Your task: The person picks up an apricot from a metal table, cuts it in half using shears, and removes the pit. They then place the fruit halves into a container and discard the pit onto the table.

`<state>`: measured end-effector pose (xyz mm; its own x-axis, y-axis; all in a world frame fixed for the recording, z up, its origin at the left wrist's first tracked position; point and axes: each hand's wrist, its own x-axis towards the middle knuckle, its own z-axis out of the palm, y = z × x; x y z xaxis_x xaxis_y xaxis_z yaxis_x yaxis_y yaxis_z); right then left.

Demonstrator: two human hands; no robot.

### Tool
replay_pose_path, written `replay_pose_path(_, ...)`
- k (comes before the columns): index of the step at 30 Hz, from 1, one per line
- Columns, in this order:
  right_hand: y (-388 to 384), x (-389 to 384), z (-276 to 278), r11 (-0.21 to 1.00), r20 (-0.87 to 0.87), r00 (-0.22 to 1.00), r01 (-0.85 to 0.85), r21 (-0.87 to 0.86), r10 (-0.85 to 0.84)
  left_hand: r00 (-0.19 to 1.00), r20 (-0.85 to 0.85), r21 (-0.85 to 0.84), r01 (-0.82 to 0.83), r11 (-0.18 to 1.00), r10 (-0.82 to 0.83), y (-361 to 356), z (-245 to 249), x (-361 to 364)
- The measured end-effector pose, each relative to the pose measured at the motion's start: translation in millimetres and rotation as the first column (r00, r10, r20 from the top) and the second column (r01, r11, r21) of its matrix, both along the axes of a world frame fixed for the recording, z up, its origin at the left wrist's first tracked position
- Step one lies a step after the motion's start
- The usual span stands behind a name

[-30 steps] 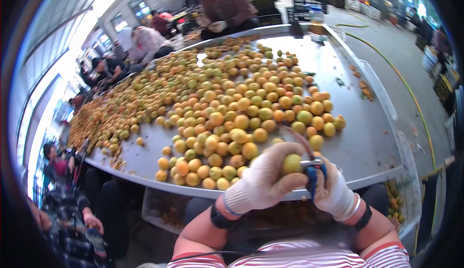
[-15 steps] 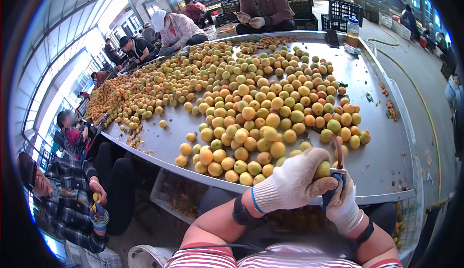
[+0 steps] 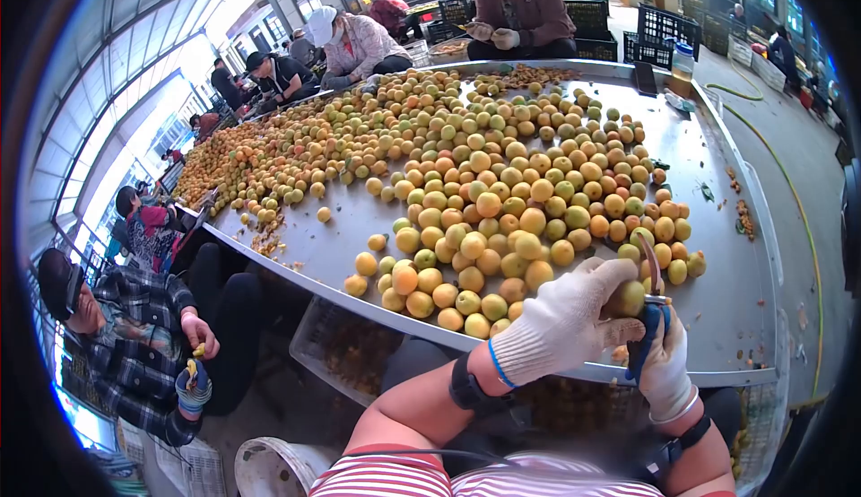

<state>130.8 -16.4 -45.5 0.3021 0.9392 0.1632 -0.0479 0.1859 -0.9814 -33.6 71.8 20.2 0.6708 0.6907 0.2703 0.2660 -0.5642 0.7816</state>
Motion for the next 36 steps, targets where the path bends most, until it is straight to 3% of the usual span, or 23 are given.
replay_pose_path(1,-1.3,2.7,5.4,0.998,0.001,0.998,-0.067,-0.003,0.067,1.0,-0.002,-0.008,0.002,1.0,-0.002,3.3,-2.9,-2.1)
replay_pose_path(2,-1.0,0.9,7.3,0.991,-0.193,0.979,-0.092,-0.098,0.071,1.0,-0.017,0.018,0.017,1.0,-0.017,7.6,-4.7,-2.9)
replay_pose_path(3,6.6,1.1,-3.7,0.999,0.231,0.973,-0.022,-0.026,0.027,0.998,-0.029,0.039,0.049,0.998,-0.048,9.3,-4.4,-0.4)
replay_pose_path(4,-5.1,11.0,4.5,0.966,-0.082,0.985,-0.164,-0.201,0.15,1.0,-0.01,-0.105,0.024,0.994,-0.025,6.1,-1.1,1.3)
replay_pose_path(5,-7.7,12.7,35.1,0.894,-0.406,0.894,-0.327,-0.305,0.188,0.99,0.13,-0.25,0.078,0.965,-0.047,7.4,-8.1,2.2)
replay_pose_path(6,-6.8,21.5,32.4,0.838,-0.639,0.73,-0.489,-0.241,0.242,0.974,0.198,-0.149,0.138,0.979,-0.107,13.8,-19.1,2.6)
replay_pose_path(7,-5.3,30.7,25.2,0.777,-0.817,0.504,-0.619,-0.114,0.281,0.96,0.272,-0.534,0.204,0.82,-0.062,6.5,-3.3,0.6)
replay_pose_path(8,-6.6,34.9,23.8,0.805,-0.814,0.526,-0.579,-0.131,0.246,0.906,0.422,-0.664,0.326,0.673,-0.022,7.3,-8.6,1.0)
replay_pose_path(9,-5.4,36.2,23.6,0.813,-0.81,0.477,-0.582,0.002,0.342,0.882,0.467,-0.548,0.344,0.763,-0.062,12.2,-14.1,3.1)
replay_pose_path(10,-4.4,35.1,24.7,0.798,-0.787,0.422,-0.586,0.141,0.449,0.88,0.473,-0.59,0.359,0.723,-0.051,13.2,-11.2,1.6)
replay_pose_path(11,-6.5,31.8,31.2,0.807,-0.785,0.431,-0.574,0.142,0.445,0.88,0.474,-0.628,0.366,0.686,-0.035,13.0,-6.1,0.1)
replay_pose_path(12,-10.3,27.2,41.3,0.892,-0.584,0.727,-0.452,-0.013,0.361,0.867,0.498,-0.632,0.373,0.679,-0.012,11.9,-6.6,-0.7)
replay_pose_path(13,-12.3,25.5,46.5,0.953,-0.304,0.924,-0.278,-0.118,0.232,0.867,0.498,-0.63,0.375,0.68,-0.017,10.1,-4.9,0.1)
replay_pose_path(15,-12.5,27.4,38.7,0.945,-0.277,0.924,-0.305,-0.121,0.263,0.822,0.567,-0.66,0.412,0.628,0.058,5.7,0.1,0.6)
replay_pose_path(17,-13.9,23.8,23.7,0.977,0.059,0.975,-0.209,-0.051,0.212,0.819,0.573,-0.632,0.421,0.651,0.027,6.3,-0.3,0.0)
replay_pose_path(18,-15.9,22.6,29.4,0.98,0.183,0.965,-0.169,-0.104,0.186,0.815,0.58,-0.602,0.432,0.672,-0.004,6.6,-0.5,-0.5)
replay_pose_path(19,-16.0,21.5,28.7,0.98,0.182,0.966,-0.168,-0.104,0.185,0.816,0.578,-0.603,0.431,0.671,-0.005,6.3,0.5,-1.5)
replay_pose_path(22,-17.5,18.0,11.1,0.994,0.446,0.894,-0.082,0.066,0.044,0.866,0.499,-0.609,0.357,0.708,-0.006,4.0,5.2,-3.4)
replay_pose_path(30,-12.2,11.7,13.2,0.96,0.586,0.808,-0.118,0.255,-0.057,0.853,0.517,-0.43,0.331,0.84,-0.071,6.0,-3.5,-6.8)
replay_pose_path(36,-7.8,3.0,6.9,0.942,0.63,0.768,-0.112,0.316,-0.12,0.704,0.709,-0.48,0.441,0.758,0.04,-0.8,-12.6,2.0)
